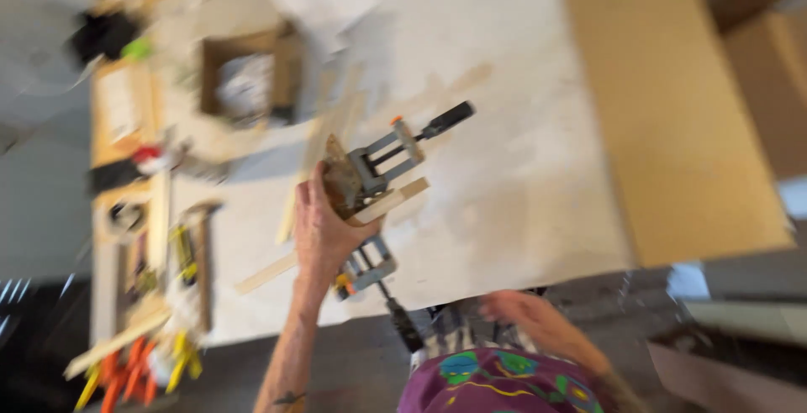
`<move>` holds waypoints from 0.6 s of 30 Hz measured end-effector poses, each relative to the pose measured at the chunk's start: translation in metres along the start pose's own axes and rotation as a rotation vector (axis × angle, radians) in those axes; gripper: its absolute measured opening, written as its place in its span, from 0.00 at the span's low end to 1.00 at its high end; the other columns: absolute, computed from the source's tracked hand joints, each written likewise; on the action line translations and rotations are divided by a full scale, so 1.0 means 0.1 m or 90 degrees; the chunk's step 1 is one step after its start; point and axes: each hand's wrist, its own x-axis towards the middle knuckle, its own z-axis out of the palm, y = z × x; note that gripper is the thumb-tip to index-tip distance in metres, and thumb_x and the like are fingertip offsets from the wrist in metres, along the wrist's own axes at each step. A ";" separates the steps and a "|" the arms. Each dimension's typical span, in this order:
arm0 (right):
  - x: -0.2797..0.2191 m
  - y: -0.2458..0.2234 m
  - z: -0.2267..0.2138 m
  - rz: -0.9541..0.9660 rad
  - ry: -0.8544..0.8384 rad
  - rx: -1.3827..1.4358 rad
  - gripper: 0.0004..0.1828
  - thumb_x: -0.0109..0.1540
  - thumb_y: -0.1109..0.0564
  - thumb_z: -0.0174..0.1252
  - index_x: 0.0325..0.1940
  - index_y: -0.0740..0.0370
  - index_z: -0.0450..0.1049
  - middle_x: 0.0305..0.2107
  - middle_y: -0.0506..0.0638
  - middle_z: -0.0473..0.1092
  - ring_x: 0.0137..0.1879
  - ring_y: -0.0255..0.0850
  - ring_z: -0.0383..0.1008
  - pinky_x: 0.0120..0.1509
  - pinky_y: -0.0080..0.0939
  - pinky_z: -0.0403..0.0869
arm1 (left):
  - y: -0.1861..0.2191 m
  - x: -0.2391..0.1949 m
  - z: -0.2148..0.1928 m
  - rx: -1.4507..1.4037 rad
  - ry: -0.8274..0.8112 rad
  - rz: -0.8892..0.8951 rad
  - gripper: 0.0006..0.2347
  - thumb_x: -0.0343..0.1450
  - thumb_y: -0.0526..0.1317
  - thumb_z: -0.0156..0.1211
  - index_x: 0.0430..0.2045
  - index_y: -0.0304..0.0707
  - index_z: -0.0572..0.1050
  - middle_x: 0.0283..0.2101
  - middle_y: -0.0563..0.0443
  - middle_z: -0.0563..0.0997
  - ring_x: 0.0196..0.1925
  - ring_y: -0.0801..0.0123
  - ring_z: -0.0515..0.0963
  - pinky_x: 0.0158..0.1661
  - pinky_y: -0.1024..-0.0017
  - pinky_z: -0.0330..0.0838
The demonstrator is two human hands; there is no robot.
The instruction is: Applying wood glue to wooden frame components and securing them in a corner clamp on a workbench.
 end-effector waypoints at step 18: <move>-0.92 2.11 -2.63 0.109 -0.022 0.707 0.22 0.74 0.39 0.41 0.40 0.58 0.67 0.19 0.44 0.50 0.20 0.33 0.41 0.25 0.40 0.53 | 3.95 -0.63 4.35 0.002 -0.212 0.144 0.56 0.47 0.51 0.86 0.70 0.44 0.54 0.57 0.39 0.68 0.57 0.42 0.73 0.53 0.48 0.70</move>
